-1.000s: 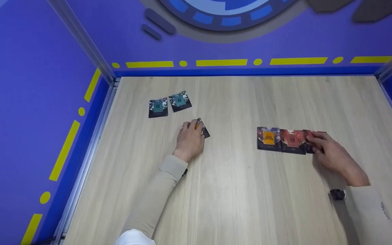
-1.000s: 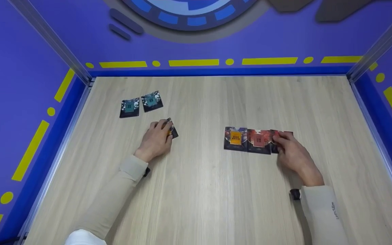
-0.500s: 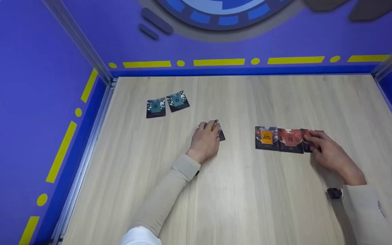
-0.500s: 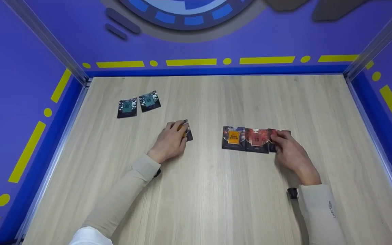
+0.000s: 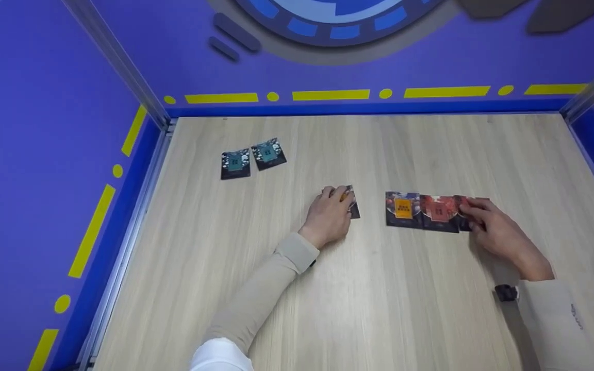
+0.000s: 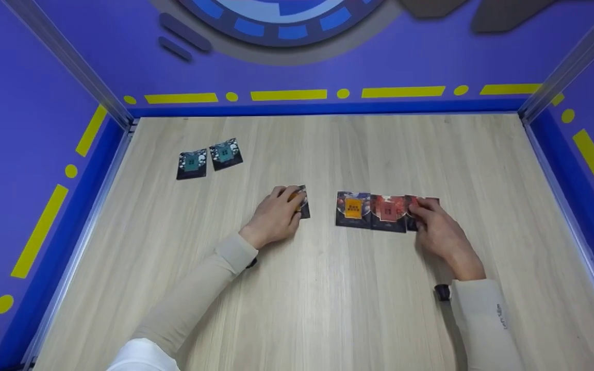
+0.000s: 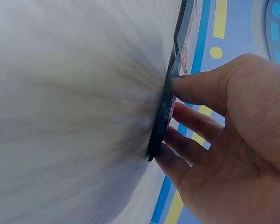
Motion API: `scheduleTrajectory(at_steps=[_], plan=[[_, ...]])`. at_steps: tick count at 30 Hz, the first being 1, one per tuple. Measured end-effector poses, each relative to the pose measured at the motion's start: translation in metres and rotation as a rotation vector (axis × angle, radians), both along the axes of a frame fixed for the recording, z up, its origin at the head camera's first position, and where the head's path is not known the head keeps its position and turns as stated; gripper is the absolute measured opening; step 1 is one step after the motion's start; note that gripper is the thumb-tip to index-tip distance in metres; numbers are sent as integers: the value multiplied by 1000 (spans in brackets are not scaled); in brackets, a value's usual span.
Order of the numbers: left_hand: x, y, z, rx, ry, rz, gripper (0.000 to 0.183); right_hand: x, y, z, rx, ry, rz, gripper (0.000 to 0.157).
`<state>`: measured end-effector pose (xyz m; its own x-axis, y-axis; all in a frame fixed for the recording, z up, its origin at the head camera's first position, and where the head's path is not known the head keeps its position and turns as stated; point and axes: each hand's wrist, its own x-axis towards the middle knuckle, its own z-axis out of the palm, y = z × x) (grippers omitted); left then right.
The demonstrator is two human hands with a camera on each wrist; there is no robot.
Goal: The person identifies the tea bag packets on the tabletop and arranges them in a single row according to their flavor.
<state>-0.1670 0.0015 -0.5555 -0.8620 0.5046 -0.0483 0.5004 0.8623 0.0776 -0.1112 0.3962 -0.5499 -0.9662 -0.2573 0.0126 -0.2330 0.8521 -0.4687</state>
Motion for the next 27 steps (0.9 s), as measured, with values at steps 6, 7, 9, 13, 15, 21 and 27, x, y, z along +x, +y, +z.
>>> scheduleTrajectory(at_steps=[6,7,9,13,15,21,27], plan=[[-1,9,1,26,-17,-57,50,0,-1,1,-3,-7,-11,46],[-1,11,1,28,-17,-68,49,0,-1,1,-3,-8,-13,46],[-2,14,1,28,-15,-88,49,0,-1,0,-3,-10,-15,46],[-2,21,0,25,-6,-113,49,0,-1,-1,-2,-11,-10,46],[-3,25,-1,25,0,-122,48,0,-1,-1,3,-17,-8,47],[-1,37,-1,36,-8,-140,48,-1,-1,0,12,-34,-11,48],[-1,44,1,20,-30,-140,49,-1,-1,0,7,-21,-12,48]])
